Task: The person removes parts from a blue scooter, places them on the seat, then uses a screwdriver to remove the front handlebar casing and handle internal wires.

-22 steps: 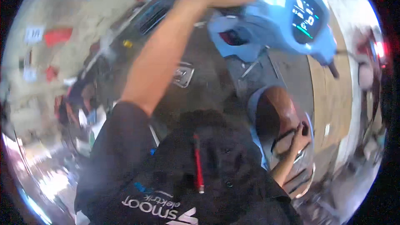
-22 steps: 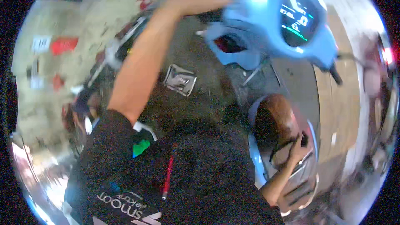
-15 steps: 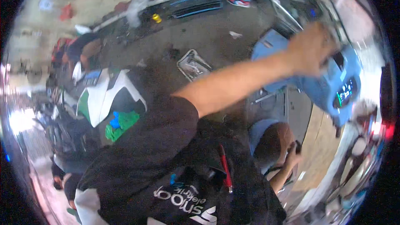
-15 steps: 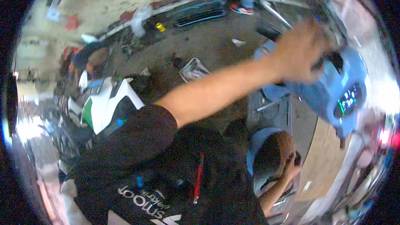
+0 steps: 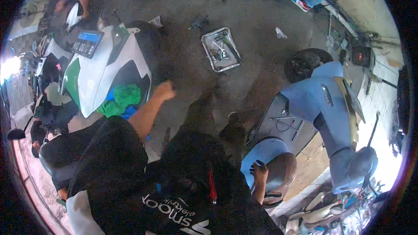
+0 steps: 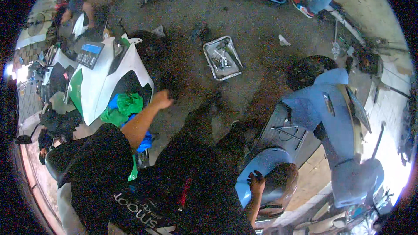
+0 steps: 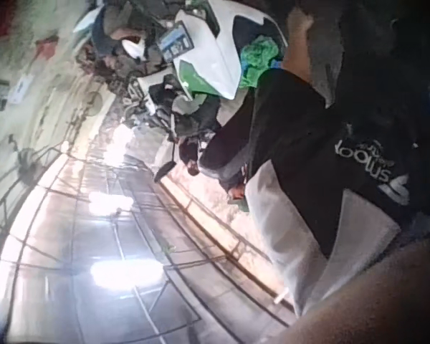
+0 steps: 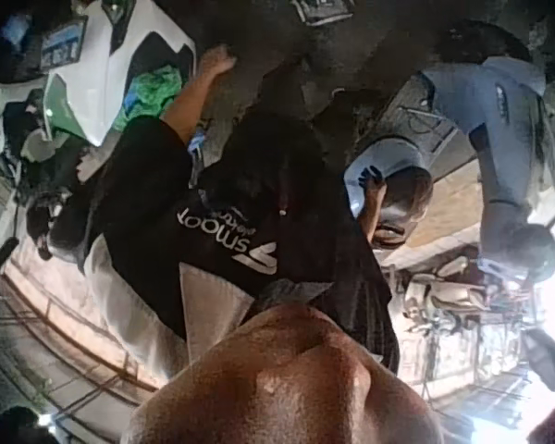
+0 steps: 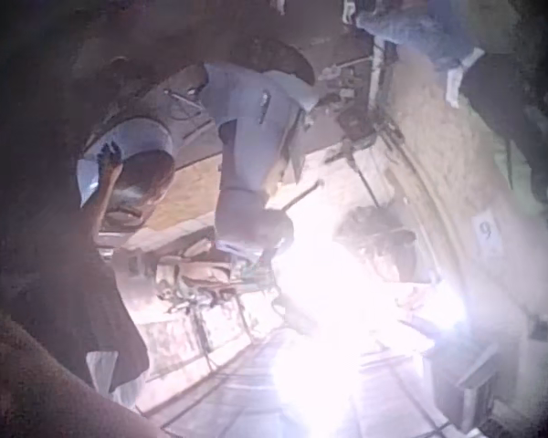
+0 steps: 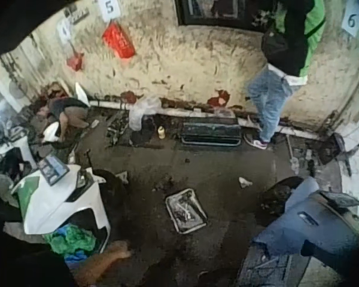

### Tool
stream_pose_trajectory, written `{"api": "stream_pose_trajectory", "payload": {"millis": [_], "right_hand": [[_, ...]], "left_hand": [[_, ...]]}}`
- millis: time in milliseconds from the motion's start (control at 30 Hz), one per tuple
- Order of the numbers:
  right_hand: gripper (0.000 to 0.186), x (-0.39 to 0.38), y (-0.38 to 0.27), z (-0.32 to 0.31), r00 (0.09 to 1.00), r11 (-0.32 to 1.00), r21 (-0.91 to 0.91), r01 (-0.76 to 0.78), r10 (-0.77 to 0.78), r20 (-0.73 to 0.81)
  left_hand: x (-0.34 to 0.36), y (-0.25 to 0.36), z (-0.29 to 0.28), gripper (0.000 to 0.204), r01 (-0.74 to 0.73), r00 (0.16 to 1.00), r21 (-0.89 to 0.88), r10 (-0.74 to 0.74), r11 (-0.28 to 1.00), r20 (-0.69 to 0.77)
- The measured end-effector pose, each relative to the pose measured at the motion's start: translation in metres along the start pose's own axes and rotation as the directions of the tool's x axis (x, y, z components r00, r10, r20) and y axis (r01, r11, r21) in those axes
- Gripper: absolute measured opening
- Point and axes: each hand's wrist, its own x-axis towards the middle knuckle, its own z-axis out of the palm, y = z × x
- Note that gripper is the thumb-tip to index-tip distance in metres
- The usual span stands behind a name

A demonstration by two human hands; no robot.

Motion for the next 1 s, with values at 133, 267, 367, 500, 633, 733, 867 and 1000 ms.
{"api": "stream_pose_trajectory", "payload": {"millis": [133,267,367,500,633,733,867,1000], "right_hand": [[0.034,0.015,-0.012,-0.008,0.996,0.992,0.088,-0.094,0.094,0.004],[0.028,0.048,0.015,-0.019,0.999,0.996,0.084,-0.036,0.036,0.0],[0.032,0.067,0.071,-0.02,0.97,0.912,0.364,-0.186,0.23,-0.079],[0.036,0.044,0.156,-0.007,0.828,0.71,0.486,-0.509,0.559,0.05],[0.035,0.031,0.221,0.069,0.647,0.574,0.435,-0.694,0.762,0.026],[0.034,0.03,0.239,0.124,0.563,0.489,0.446,-0.75,0.826,0.041],[0.033,0.02,0.245,0.157,0.518,0.444,0.473,-0.761,0.855,0.03],[0.031,-0.019,0.249,0.131,0.485,0.451,0.396,-0.8,0.875,-0.018]], "left_hand": [[0.043,-0.04,0.016,0.043,0.062,0.998,-0.024,-0.061,0.998,0.019],[0.104,0.005,0.054,0.037,0.119,0.979,-0.115,-0.098,0.986,0.178],[0.192,0.065,0.104,0.038,-0.044,0.993,-0.095,0.054,0.994,0.107],[0.35,0.127,0.18,0.044,-0.278,0.96,0.132,0.278,0.952,0.017],[0.478,0.157,0.23,0.048,-0.155,0.978,-0.017,0.151,0.988,-0.143],[0.529,0.159,0.247,0.047,-0.18,0.956,0.086,0.195,0.98,-0.219],[0.576,0.172,0.273,0.048,-0.288,0.925,0.193,0.325,0.938,-0.198],[0.586,0.174,0.285,0.05,-0.325,0.912,0.223,0.367,0.919,-0.183]]}}
